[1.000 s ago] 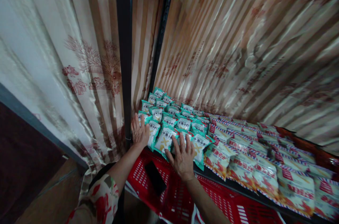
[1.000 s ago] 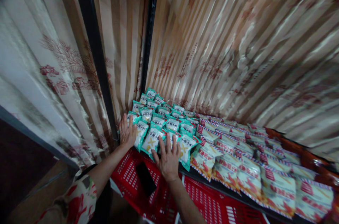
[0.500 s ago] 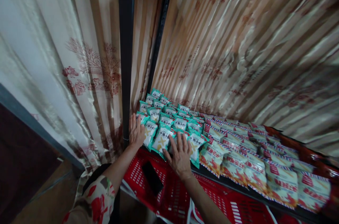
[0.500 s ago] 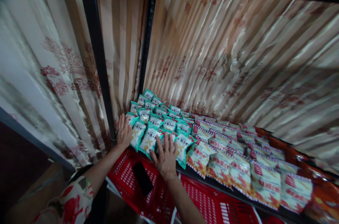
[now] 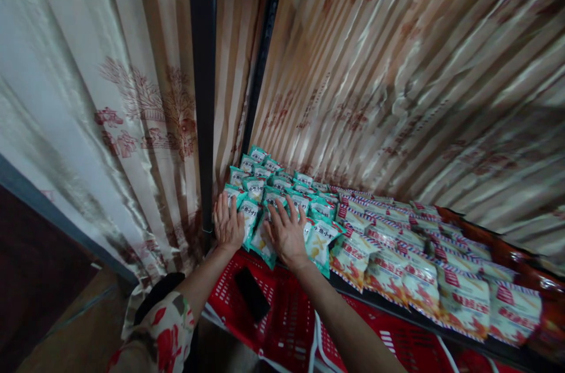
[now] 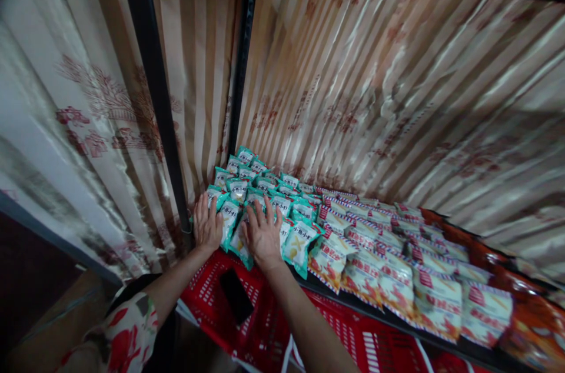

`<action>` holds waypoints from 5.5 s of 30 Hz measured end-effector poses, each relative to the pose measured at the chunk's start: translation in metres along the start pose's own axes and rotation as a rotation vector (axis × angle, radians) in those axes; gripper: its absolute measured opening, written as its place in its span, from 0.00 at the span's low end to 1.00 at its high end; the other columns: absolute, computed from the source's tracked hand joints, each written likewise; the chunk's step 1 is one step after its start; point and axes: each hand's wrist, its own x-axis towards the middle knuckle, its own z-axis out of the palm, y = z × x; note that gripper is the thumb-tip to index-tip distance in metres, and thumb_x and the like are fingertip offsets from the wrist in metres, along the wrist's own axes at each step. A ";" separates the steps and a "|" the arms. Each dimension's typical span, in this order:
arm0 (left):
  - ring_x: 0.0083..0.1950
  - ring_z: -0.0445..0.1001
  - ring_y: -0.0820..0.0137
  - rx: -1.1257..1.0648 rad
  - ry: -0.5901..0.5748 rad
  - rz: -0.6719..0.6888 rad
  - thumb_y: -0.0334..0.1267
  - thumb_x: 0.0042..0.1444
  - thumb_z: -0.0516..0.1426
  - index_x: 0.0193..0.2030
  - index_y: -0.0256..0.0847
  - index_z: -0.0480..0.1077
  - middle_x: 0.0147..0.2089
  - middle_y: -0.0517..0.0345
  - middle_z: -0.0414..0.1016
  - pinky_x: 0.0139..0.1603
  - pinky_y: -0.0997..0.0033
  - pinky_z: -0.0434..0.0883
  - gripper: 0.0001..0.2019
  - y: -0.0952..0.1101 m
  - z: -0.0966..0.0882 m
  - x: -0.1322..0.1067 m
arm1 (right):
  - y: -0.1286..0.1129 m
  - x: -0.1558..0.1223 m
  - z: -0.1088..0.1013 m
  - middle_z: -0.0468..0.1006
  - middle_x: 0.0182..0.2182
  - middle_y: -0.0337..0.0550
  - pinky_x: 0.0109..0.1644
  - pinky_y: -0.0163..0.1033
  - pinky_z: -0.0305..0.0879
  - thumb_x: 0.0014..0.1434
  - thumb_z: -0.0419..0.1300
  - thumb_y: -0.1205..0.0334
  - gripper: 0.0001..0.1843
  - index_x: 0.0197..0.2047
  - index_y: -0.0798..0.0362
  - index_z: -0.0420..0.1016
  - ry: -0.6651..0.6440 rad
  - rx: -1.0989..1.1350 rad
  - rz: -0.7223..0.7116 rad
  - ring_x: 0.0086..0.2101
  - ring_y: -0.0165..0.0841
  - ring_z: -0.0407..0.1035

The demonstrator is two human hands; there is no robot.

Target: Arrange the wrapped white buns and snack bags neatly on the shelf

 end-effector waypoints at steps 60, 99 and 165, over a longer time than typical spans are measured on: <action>0.68 0.52 0.65 -0.346 -0.063 -0.203 0.37 0.63 0.43 0.61 0.43 0.60 0.66 0.50 0.58 0.69 0.57 0.51 0.21 -0.039 0.008 0.013 | -0.008 -0.020 -0.020 0.70 0.50 0.50 0.54 0.50 0.63 0.60 0.51 0.70 0.19 0.54 0.51 0.67 0.197 0.408 0.055 0.52 0.40 0.61; 0.71 0.35 0.52 -0.015 -0.380 0.522 0.47 0.58 0.55 0.67 0.45 0.51 0.72 0.46 0.36 0.66 0.42 0.44 0.32 0.028 -0.026 -0.022 | 0.002 -0.130 0.000 0.60 0.59 0.55 0.58 0.56 0.59 0.63 0.51 0.61 0.25 0.63 0.49 0.57 0.221 0.256 0.539 0.58 0.43 0.56; 0.66 0.57 0.57 0.156 -0.525 0.406 0.35 0.61 0.45 0.57 0.28 0.63 0.63 0.38 0.62 0.63 0.53 0.61 0.20 0.221 0.022 -0.183 | 0.142 -0.260 -0.080 0.69 0.54 0.56 0.58 0.48 0.64 0.58 0.47 0.69 0.20 0.50 0.58 0.73 0.102 0.628 0.492 0.53 0.39 0.66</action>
